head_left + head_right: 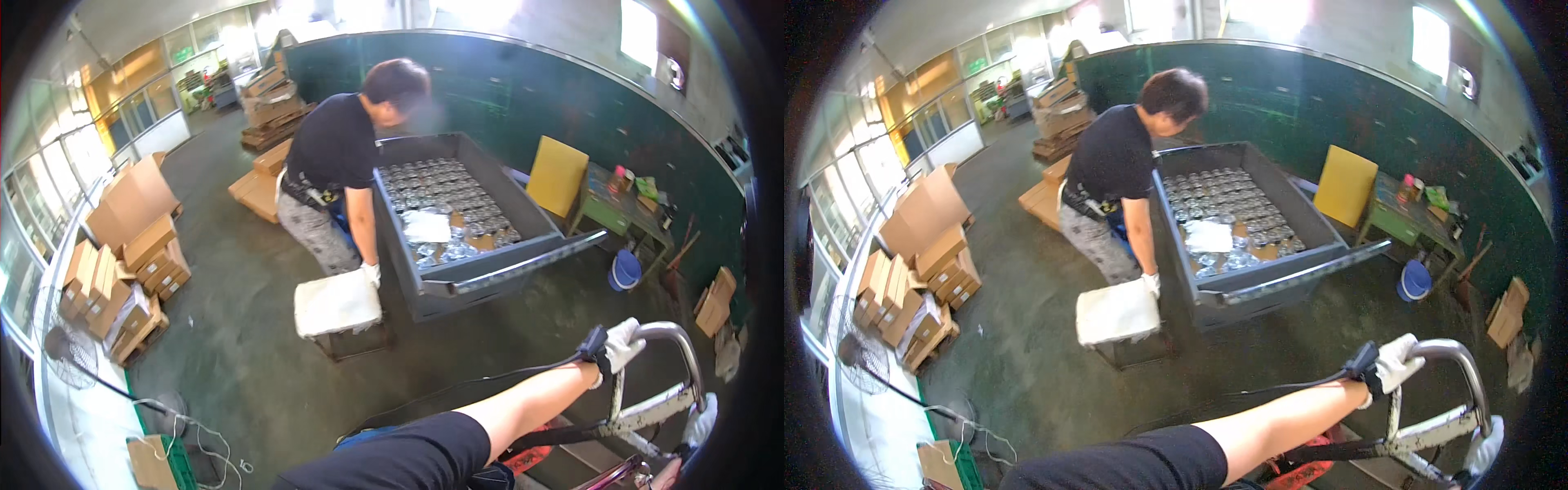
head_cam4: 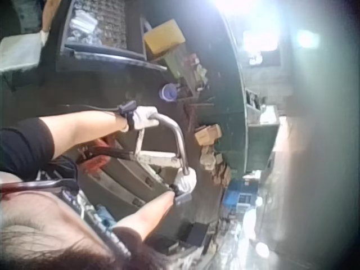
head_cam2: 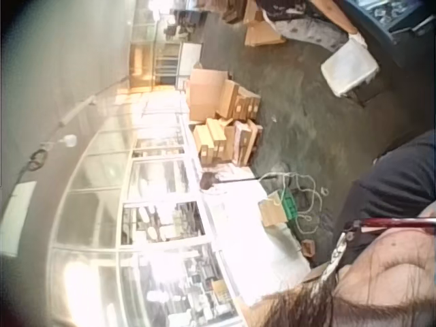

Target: Operating an industrial parts washer to clean metal engine components.

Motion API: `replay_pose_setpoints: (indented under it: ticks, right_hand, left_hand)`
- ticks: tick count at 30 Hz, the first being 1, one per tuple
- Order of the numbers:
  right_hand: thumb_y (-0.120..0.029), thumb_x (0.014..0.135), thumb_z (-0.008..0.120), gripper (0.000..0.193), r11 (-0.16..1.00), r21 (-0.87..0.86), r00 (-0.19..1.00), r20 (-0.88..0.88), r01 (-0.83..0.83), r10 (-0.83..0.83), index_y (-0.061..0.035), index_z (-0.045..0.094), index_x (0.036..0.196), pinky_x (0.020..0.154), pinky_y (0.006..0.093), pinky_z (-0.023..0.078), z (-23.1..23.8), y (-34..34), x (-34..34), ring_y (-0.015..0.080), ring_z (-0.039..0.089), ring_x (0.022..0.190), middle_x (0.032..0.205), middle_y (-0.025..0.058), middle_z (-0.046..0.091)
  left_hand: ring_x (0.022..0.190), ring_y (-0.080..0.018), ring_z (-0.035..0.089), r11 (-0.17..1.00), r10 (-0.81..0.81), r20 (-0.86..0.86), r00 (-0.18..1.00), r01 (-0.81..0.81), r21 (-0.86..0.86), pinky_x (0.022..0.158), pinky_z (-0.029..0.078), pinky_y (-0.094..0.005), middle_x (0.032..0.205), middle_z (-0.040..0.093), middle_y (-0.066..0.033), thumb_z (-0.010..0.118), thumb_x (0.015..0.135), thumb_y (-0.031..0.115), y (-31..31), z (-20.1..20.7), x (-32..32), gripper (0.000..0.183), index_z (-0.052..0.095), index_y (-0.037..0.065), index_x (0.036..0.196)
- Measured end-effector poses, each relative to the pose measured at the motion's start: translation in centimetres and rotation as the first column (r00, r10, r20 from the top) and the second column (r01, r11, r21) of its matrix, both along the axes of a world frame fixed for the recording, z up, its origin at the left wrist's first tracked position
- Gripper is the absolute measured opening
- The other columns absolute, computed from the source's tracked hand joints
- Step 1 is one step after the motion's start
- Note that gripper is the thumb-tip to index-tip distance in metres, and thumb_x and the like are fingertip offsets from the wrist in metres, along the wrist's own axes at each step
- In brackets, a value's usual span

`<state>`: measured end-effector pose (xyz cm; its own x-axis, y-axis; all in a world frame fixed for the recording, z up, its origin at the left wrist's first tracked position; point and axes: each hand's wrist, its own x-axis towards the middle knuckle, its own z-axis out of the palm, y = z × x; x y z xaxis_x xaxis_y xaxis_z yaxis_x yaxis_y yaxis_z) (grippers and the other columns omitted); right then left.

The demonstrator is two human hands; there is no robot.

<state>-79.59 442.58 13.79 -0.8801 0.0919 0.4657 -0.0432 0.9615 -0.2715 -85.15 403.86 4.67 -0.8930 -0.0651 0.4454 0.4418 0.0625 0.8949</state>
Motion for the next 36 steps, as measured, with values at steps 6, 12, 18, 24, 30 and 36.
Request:
replay_pose_setpoints:
  ticks: [6,12,18,24,30,36]
  right_hand:
    - [-0.006,0.080,0.059,0.004,0.991,0.131,0.966,-0.259,0.022,0.013,-0.0041,0.062,0.081,0.063,0.0389,0.046,1.0,-4.0,-0.3,0.0327,0.061,0.068,0.074,0.0175,0.062]
    - [-0.014,0.081,0.063,0.009,0.984,0.169,0.940,-0.341,0.051,0.010,-0.0057,0.066,0.083,0.070,0.0407,0.050,0.9,-4.9,0.1,0.0360,0.065,0.078,0.081,0.0188,0.065]
    - [-0.016,0.087,0.064,0.013,1.000,-0.021,0.915,-0.403,0.011,-0.018,-0.0056,0.067,0.094,0.073,0.0371,0.051,-0.6,-2.1,0.8,0.0307,0.067,0.081,0.085,0.0150,0.068]
    - [-0.009,0.088,0.066,0.019,0.848,-0.530,0.902,-0.357,0.019,-0.243,-0.0055,0.064,0.107,0.079,0.0304,0.052,-5.1,0.1,0.1,0.0187,0.066,0.082,0.089,0.0091,0.068]
    - [-0.013,0.092,0.066,0.012,0.795,-0.606,0.890,-0.342,0.037,-0.302,-0.0082,0.062,0.102,0.051,0.0276,0.046,-4.7,-0.1,-1.1,0.0097,0.055,0.058,0.080,-0.0001,0.061]
    - [-0.014,0.091,0.067,0.016,0.809,-0.575,0.857,-0.352,0.120,-0.377,-0.0092,0.063,0.105,0.057,0.0275,0.050,-4.7,0.6,-0.1,0.0116,0.060,0.062,0.080,0.0011,0.064]
  left_hand:
    - [0.076,-0.0236,0.060,0.998,-0.018,0.090,0.996,0.024,-0.060,0.071,0.049,-0.0382,0.080,0.061,-0.0114,0.068,0.089,0.030,-0.2,1.1,-1.0,0.029,0.057,0.006,0.100]
    - [0.067,-0.0141,0.060,1.000,-0.026,0.139,0.990,0.026,0.003,0.063,0.050,-0.0322,0.075,0.060,-0.0038,0.068,0.091,0.028,0.9,0.7,-1.4,0.026,0.058,0.006,0.101]
    - [0.065,-0.0147,0.062,0.992,0.082,0.092,0.992,-0.073,-0.100,0.064,0.051,-0.0334,0.072,0.064,-0.0045,0.068,0.091,0.030,0.9,1.2,-1.9,0.027,0.059,0.005,0.098]
    - [0.063,-0.0134,0.061,0.977,0.172,0.105,0.979,-0.157,-0.143,0.062,0.050,-0.0317,0.070,0.063,-0.0041,0.069,0.090,0.028,0.6,0.6,-3.7,0.027,0.058,0.005,0.097]
    - [0.060,-0.0078,0.057,0.999,-0.007,0.139,0.990,-0.001,0.053,0.057,0.048,-0.0265,0.071,0.060,0.0002,0.072,0.091,0.020,1.0,0.6,-2.6,0.024,0.054,0.006,0.099]
    - [0.060,-0.0073,0.055,0.984,-0.154,0.090,0.984,0.145,0.106,0.056,0.046,-0.0254,0.072,0.060,0.0002,0.070,0.091,0.017,2.1,-0.8,-4.6,0.022,0.054,0.005,0.099]
